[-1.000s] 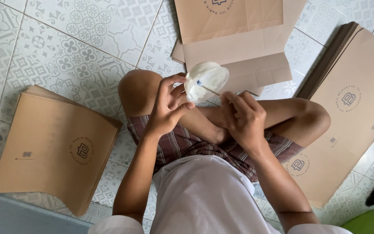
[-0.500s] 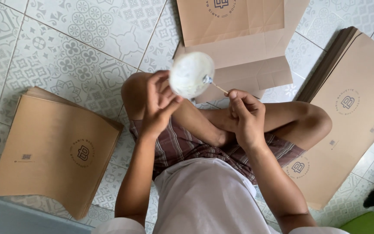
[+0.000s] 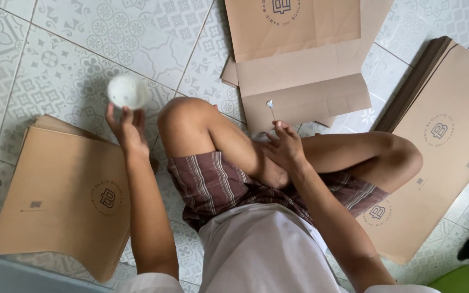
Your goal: The person sits on the floor and assembles a flat brown paper bag. They fold the bottom flaps inward, apply a white adhesive to the seam using a small brush, and then press the flaps together to seal the bottom of the bag.
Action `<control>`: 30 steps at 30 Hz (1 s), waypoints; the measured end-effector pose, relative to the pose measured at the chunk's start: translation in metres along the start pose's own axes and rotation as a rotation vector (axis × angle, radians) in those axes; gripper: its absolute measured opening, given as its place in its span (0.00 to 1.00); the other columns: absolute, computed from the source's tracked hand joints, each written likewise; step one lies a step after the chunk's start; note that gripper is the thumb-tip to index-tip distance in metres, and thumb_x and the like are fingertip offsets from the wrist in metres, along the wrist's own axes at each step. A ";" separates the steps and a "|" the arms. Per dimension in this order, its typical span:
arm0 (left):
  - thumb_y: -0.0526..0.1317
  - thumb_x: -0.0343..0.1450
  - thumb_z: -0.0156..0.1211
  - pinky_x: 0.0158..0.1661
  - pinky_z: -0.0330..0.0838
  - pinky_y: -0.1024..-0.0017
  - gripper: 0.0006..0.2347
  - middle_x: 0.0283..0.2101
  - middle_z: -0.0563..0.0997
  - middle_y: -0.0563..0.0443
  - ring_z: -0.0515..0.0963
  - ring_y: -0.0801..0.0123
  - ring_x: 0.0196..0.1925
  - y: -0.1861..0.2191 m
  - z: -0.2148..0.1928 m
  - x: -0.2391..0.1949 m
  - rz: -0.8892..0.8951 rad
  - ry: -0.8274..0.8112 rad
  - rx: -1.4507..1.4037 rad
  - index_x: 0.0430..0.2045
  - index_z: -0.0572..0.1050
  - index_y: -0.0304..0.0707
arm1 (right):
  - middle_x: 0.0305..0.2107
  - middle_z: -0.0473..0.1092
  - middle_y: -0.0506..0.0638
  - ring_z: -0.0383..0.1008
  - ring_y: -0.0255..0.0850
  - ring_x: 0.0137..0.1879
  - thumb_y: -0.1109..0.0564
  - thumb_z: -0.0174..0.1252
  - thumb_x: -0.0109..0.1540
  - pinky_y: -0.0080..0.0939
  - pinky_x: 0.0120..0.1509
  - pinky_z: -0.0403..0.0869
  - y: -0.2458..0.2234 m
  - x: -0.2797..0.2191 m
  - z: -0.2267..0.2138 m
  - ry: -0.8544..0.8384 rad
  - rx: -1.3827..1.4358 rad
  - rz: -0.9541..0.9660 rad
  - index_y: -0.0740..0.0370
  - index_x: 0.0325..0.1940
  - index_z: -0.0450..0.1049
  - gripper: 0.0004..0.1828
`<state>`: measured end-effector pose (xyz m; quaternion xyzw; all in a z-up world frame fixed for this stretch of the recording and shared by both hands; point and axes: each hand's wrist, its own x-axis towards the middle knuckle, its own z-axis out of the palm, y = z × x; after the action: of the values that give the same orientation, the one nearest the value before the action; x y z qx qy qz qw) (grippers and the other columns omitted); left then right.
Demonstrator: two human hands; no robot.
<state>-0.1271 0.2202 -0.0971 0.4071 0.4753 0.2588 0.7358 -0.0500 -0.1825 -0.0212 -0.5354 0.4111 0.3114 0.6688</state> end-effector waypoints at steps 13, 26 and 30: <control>0.44 0.80 0.54 0.46 0.92 0.64 0.17 0.57 0.75 0.41 0.85 0.58 0.55 -0.023 -0.004 -0.003 0.003 0.208 0.441 0.64 0.63 0.60 | 0.49 0.65 0.51 0.70 0.47 0.44 0.44 0.59 0.69 0.53 0.53 0.71 -0.002 0.103 -0.028 0.236 -0.042 -0.214 0.50 0.56 0.76 0.15; 0.45 0.80 0.63 0.74 0.53 0.54 0.18 0.68 0.61 0.37 0.59 0.47 0.74 0.043 0.052 -0.022 0.487 0.016 0.679 0.65 0.66 0.54 | 0.61 0.65 0.57 0.63 0.56 0.69 0.47 0.60 0.70 0.67 0.73 0.62 -0.012 0.112 -0.043 0.112 0.091 -0.228 0.60 0.60 0.73 0.19; 0.47 0.79 0.57 0.60 0.68 0.40 0.16 0.68 0.66 0.53 0.65 0.52 0.71 0.079 0.117 -0.053 0.711 -0.217 0.675 0.62 0.66 0.53 | 0.37 0.73 0.46 0.75 0.40 0.48 0.53 0.61 0.67 0.42 0.51 0.78 -0.054 0.124 -0.056 0.062 -0.095 -0.285 0.57 0.41 0.78 0.06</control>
<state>-0.0419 0.1803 0.0207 0.7838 0.2851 0.2814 0.4746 0.0424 -0.2525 -0.1111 -0.6287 0.3362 0.2159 0.6672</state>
